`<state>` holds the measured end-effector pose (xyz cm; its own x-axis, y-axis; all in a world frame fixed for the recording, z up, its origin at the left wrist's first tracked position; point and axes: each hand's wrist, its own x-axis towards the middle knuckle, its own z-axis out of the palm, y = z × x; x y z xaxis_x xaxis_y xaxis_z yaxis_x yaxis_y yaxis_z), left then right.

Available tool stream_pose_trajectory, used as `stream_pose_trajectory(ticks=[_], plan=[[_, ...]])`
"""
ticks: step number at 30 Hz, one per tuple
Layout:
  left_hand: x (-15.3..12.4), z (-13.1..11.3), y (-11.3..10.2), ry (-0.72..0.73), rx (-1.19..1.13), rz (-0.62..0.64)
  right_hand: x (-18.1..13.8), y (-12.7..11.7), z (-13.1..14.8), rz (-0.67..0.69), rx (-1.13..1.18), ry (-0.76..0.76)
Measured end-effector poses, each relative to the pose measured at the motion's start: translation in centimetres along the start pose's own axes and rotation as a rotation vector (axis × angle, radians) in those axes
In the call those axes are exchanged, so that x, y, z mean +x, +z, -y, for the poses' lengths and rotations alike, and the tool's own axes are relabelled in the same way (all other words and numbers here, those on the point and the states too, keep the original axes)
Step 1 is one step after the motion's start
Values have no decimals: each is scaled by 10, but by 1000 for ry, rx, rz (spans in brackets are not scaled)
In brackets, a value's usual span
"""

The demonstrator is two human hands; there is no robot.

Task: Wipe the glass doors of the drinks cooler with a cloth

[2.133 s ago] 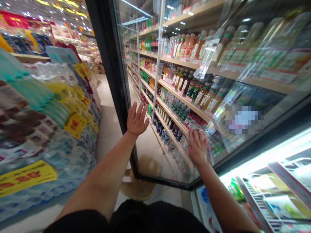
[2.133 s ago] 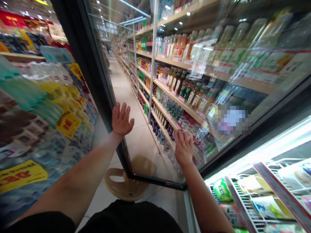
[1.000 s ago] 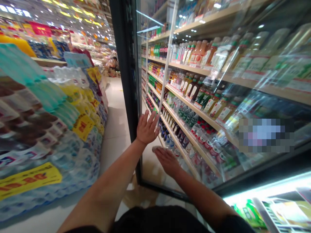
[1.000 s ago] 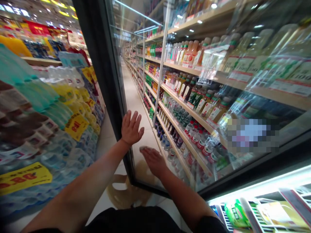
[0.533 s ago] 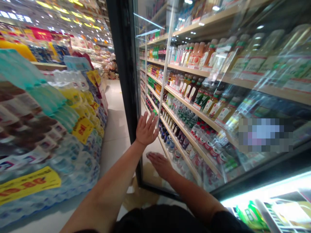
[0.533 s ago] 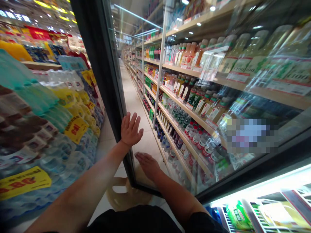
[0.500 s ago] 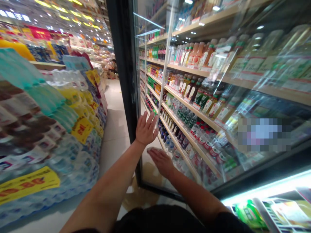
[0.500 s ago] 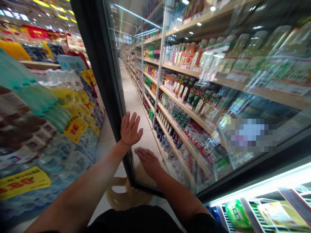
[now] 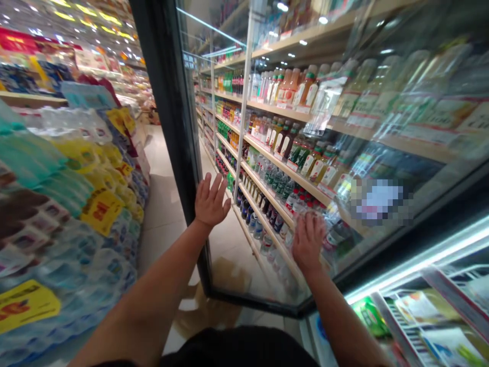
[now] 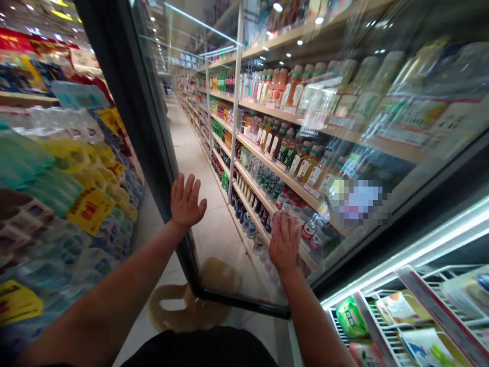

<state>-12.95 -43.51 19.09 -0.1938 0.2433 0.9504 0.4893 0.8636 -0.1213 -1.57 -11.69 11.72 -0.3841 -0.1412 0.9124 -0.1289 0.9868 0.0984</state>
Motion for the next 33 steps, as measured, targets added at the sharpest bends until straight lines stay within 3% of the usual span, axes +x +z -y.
stream_pose_trajectory(ticks=[2, 7, 13, 16, 21, 25, 30, 33], plan=[[-1, 2, 2, -27, -30, 16, 3, -3, -11, -54, -55, 37], [-1, 3, 1, -11, -43, 0, -24, -9, -35, -23, -100, -25], [2, 0, -5, 58, 9, -57, 11, -41, -98, -309, 8, 392], [2, -1, -9, 44, 19, -45, 31, -50, -106, -372, 38, 456], [1, -3, -13, 52, 56, -46, 84, -49, -72, -452, 75, 473], [2, -4, -15, 53, 55, -50, 116, -38, -10, -288, 87, 307], [5, -4, -17, 100, 90, -75, 66, -8, 63, 15, 129, -130], [7, -5, -16, 105, 89, -84, 40, -3, 54, 67, 113, -237]])
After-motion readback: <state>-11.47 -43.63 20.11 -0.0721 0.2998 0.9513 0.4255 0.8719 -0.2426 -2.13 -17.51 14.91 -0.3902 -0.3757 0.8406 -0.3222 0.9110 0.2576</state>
